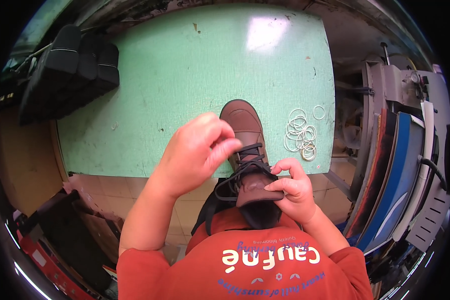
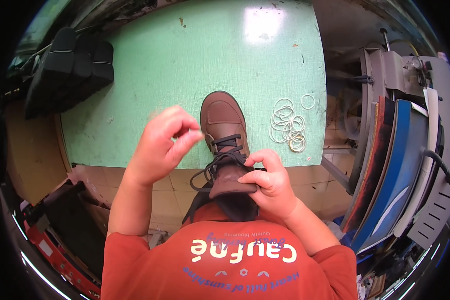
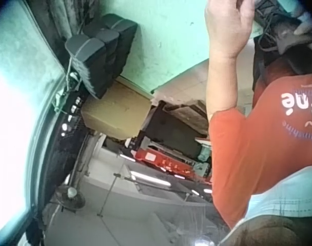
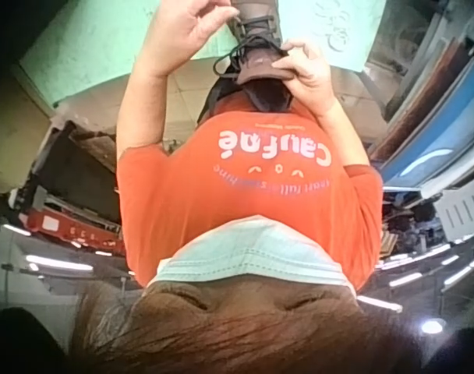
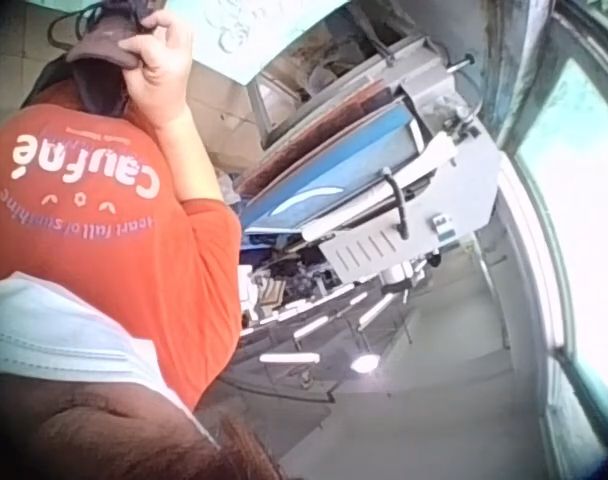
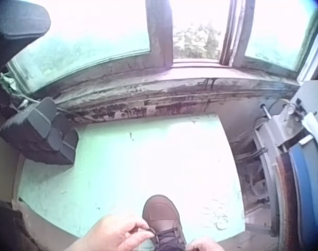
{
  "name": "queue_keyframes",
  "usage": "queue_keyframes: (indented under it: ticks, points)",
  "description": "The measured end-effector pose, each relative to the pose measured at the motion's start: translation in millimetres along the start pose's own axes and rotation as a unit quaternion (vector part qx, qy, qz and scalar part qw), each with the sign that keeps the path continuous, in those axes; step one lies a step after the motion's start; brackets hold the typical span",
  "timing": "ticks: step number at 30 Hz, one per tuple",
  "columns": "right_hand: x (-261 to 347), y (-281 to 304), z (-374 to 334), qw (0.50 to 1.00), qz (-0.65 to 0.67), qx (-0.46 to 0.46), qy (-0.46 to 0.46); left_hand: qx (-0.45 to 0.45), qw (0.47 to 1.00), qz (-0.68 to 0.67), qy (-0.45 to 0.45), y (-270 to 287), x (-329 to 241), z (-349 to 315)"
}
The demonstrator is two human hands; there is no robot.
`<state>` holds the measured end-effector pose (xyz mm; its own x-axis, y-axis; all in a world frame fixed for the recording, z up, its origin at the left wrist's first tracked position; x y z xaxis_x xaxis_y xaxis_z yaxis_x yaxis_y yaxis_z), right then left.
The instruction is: The recorder examines the label inside the tongue of a brown shoe and uses a heat-press machine to process it.
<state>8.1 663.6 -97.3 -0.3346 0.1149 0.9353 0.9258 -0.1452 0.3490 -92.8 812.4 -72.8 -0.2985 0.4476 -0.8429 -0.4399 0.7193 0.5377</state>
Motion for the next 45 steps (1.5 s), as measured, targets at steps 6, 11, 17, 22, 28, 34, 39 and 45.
queue_keyframes:
  ticks: [6,11,17,22,28,34,39,45]
  points:
    - [-18,-4,26,0.986,0.109,0.017,-0.124,0.082,0.996,-0.018,0.014,-53,-17,-53]
    - [-34,-11,49,0.977,0.144,0.022,-0.155,-0.047,0.997,-0.030,0.051,-50,7,-47]
    - [-87,-38,47,0.846,0.363,0.053,-0.386,-0.064,0.873,-0.382,0.296,-95,86,-60]
    - [-60,-22,59,0.944,0.259,0.048,-0.196,-0.022,0.953,-0.221,0.207,-72,44,-63]
    - [-5,-12,57,0.990,0.132,0.033,0.038,-0.069,0.987,-0.131,0.055,-62,20,-57]
    - [-68,-31,71,0.959,0.168,0.014,-0.227,-0.153,0.930,-0.298,0.153,-70,51,-47]
    - [-91,-40,69,0.894,0.299,0.000,-0.334,-0.156,0.886,-0.392,0.189,-85,65,-55]
    - [-35,-13,60,0.960,0.261,-0.013,-0.096,-0.215,0.969,-0.116,0.039,-50,17,-75]
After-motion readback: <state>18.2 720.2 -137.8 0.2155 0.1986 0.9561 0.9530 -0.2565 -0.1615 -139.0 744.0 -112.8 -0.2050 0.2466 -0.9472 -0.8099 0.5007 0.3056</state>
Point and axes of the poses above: each hand's wrist, its own z-axis towards the middle knuckle, its own y-axis out of the back of the hand, x = y × z, the point moved 9 cm from there along z, towards the middle knuckle, and after that the axes turned 5 degrees about -y, right-handed, at the moved point
